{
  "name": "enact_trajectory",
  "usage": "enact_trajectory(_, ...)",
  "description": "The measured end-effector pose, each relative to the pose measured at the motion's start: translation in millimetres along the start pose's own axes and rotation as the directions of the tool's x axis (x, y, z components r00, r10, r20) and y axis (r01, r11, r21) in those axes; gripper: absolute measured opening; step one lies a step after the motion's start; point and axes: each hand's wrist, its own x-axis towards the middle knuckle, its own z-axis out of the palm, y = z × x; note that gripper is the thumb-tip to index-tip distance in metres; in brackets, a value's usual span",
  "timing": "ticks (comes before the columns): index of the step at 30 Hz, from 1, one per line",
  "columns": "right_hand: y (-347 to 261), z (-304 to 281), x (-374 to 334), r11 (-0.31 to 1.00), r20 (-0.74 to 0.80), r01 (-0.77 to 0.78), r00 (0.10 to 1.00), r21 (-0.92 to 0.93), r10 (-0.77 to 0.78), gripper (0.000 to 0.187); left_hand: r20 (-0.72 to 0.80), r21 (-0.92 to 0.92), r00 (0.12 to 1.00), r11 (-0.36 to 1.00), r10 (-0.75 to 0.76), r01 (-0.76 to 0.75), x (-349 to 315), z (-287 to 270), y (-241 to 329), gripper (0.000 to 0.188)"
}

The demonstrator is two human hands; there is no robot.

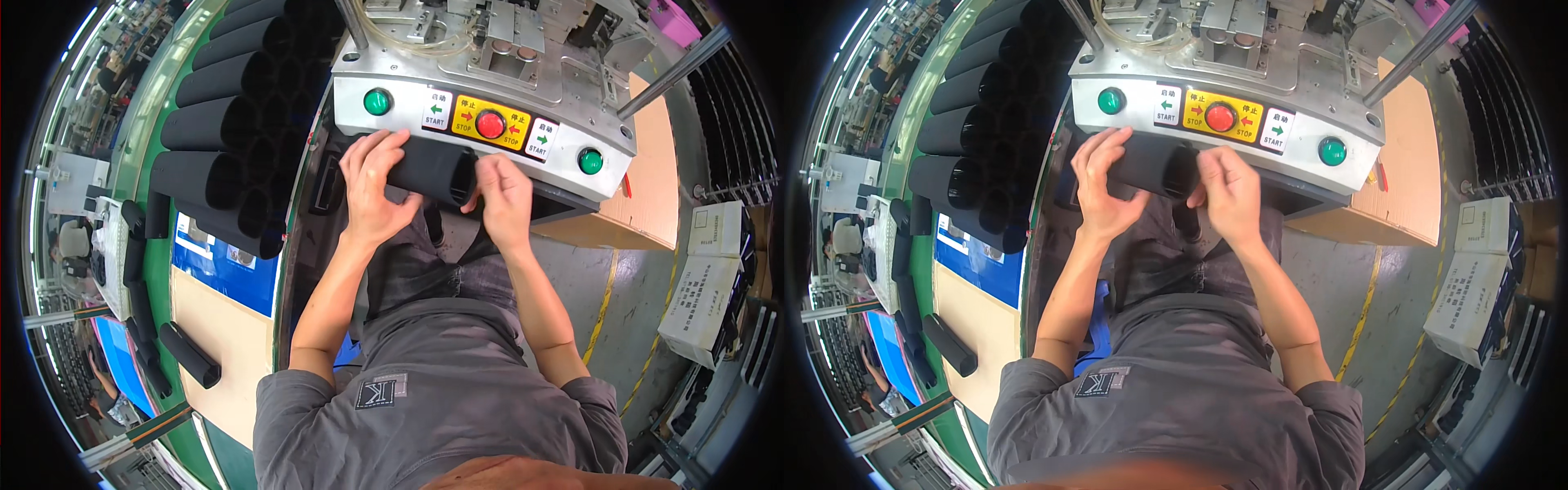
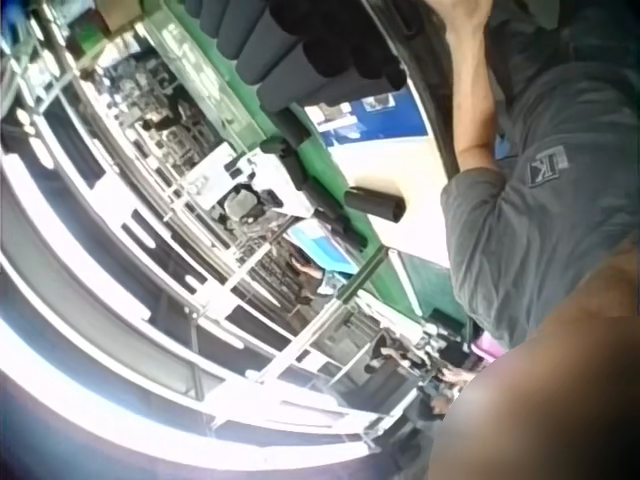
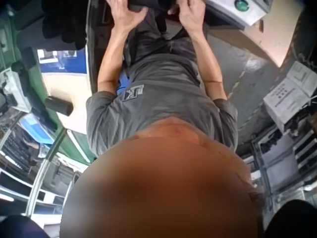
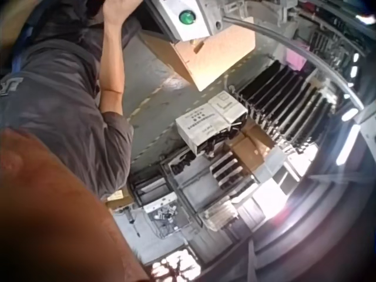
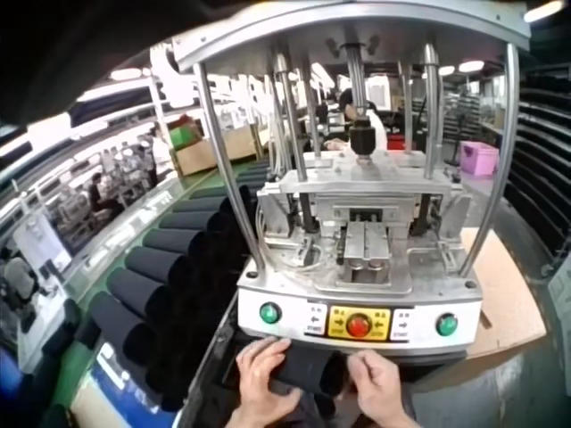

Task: Manually feeding foam components into a sealing machine on a production line.

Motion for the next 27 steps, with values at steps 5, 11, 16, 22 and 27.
enact_trajectory(5,-7,-9,-3,0.98,-0.069,0.018,0.998,0.201,-0.004,0.033,0.211,-0.705,0.816,0.495,-0.537,0.508,-2,0,3,0.058)
enact_trajectory(11,10,-19,-12,0.968,0.009,-0.067,0.998,0.243,0.067,0.032,0.503,-0.856,0.566,-0.286,-0.654,0.43,28,4,12,0.058)
enact_trajectory(16,7,4,-19,0.97,0.141,-0.09,0.988,0.225,0.059,0.023,0.526,-0.845,0.577,-0.31,-0.625,0.435,28,5,21,0.055)
enact_trajectory(22,5,12,-38,0.99,0.208,-0.076,0.977,0.119,0.05,0.01,0.281,-0.898,0.643,0.042,-0.712,0.439,23,-39,68,0.045)
enact_trajectory(27,10,-2,-41,0.995,0.29,-0.022,0.957,0.094,-0.007,0.025,-0.021,-0.485,0.94,0.826,-0.34,0.288,150,-185,110,0.065)
